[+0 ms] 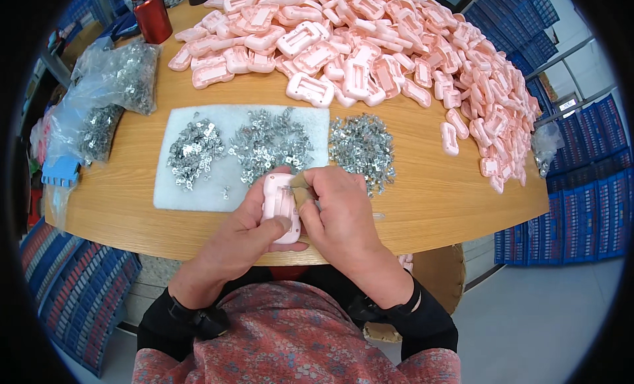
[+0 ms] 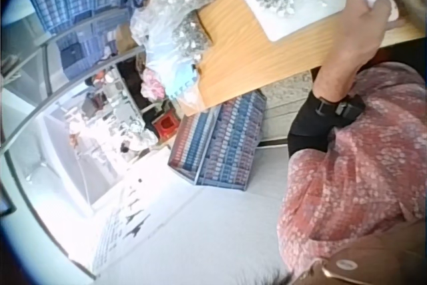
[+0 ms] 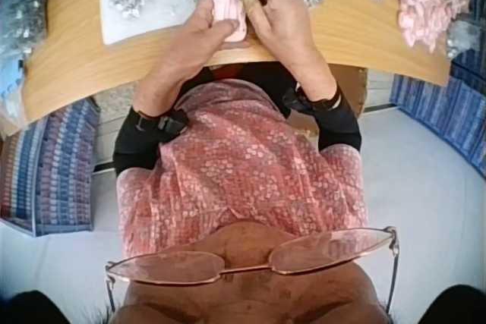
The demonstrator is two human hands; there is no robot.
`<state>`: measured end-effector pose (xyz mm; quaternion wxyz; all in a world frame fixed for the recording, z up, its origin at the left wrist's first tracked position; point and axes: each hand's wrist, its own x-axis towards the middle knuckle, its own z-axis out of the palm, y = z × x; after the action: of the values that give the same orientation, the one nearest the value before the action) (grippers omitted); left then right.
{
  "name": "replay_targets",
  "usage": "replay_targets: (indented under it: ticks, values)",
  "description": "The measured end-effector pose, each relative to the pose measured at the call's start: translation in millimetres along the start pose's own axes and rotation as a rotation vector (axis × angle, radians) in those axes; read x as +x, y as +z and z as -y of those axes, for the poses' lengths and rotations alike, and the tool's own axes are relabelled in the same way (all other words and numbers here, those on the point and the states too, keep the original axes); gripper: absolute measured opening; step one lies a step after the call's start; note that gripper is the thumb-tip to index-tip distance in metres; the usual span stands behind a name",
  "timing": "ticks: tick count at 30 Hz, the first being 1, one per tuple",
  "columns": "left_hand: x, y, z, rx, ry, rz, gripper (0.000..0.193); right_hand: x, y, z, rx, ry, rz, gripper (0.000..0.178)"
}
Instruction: The person repeatedly picks up pink plastic housings and small metal components from a table, inserts the metal pieces into the housings, and places the assembled units into a cardboard box. The process is repetitive and involves handling multiple identical parts.
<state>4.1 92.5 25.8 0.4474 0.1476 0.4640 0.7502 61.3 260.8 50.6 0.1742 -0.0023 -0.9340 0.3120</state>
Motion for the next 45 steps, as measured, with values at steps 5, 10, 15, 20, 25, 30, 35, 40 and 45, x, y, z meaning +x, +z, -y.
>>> replay_targets:
  ticks: [5,10,15,20,25,30,35,40,45]
  values:
    - [1,0,1,0.026,-0.042,0.009,0.063,0,2,7,-0.184,-0.064,-0.022,0.02]
    - [4,-2,8,-0.067,-0.09,-0.006,0.064,-1,1,9,-0.319,-0.093,0.053,0.024]
    - [4,-6,2,-0.197,-0.189,0.021,0.063,-5,-4,-3,-0.187,-0.14,-0.012,0.041]
    - [4,-3,0,-0.196,-0.156,0.013,0.064,-4,-2,0,-0.043,-0.031,-0.019,0.04]
    - [-6,-2,-12,-0.132,-0.194,0.093,0.061,-6,-8,-9,0.892,0.482,0.225,0.028]
    - [-3,-20,0,0.291,0.114,0.003,0.052,-7,-5,-6,0.874,0.53,0.243,0.026]
    - [-6,-11,-14,0.659,0.135,-0.072,0.041,-15,1,-3,0.854,0.504,0.256,0.026]
    - [-5,-15,-7,0.83,0.334,-0.126,0.035,-15,-3,10,0.826,0.503,0.228,0.023]
    - [-4,-30,-5,-0.192,-0.073,-0.062,0.034,-24,3,4,0.743,0.25,-0.046,0.016]
